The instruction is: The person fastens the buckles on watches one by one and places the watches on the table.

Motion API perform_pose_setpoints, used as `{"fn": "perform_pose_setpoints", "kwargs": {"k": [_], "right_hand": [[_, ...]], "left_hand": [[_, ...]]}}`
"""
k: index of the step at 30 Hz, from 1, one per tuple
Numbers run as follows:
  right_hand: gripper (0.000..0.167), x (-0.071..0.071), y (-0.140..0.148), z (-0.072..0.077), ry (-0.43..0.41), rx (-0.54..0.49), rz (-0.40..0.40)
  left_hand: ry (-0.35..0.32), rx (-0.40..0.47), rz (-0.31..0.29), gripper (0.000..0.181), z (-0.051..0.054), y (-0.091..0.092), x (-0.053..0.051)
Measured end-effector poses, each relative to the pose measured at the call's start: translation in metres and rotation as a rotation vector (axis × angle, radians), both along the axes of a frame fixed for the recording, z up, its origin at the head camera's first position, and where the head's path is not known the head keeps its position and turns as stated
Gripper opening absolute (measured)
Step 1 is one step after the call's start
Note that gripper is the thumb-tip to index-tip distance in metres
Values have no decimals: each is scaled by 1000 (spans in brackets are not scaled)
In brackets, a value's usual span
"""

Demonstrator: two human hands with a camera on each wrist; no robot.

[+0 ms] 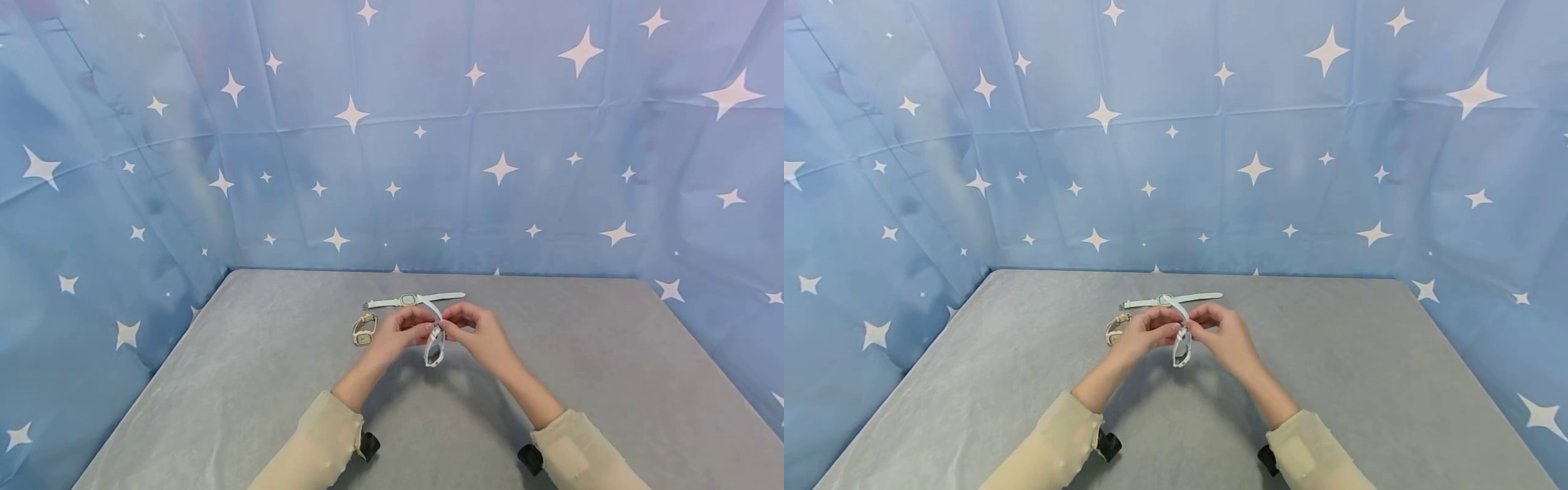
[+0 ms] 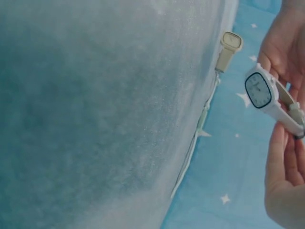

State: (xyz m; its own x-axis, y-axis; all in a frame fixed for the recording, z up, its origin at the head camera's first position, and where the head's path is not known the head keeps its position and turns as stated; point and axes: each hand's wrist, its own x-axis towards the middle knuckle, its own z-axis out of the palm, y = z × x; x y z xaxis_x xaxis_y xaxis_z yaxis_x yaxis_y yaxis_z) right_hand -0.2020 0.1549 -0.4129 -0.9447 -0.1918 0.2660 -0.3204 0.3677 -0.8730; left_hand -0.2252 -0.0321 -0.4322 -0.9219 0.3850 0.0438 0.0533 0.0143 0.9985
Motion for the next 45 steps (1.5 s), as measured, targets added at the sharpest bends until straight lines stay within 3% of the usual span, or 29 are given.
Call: {"fn": "perform_pose_setpoints", "kwargs": {"k": [10,23,34,45], "right_hand": [[12,1,0,-1,-16,-55,23],[14,4,-4,0,-67,-100,-16],[17,3,-6,-3,-22,-27,-31],[18,1,1,-5,16,33,-65]], "left_hand": [[-60,-54,0,27,3,2,2],[-35,-52,-11,23,4,7,3],[-50,-56,8,22,7,10,5],[20,-98,74,20,1,8,3]]}}
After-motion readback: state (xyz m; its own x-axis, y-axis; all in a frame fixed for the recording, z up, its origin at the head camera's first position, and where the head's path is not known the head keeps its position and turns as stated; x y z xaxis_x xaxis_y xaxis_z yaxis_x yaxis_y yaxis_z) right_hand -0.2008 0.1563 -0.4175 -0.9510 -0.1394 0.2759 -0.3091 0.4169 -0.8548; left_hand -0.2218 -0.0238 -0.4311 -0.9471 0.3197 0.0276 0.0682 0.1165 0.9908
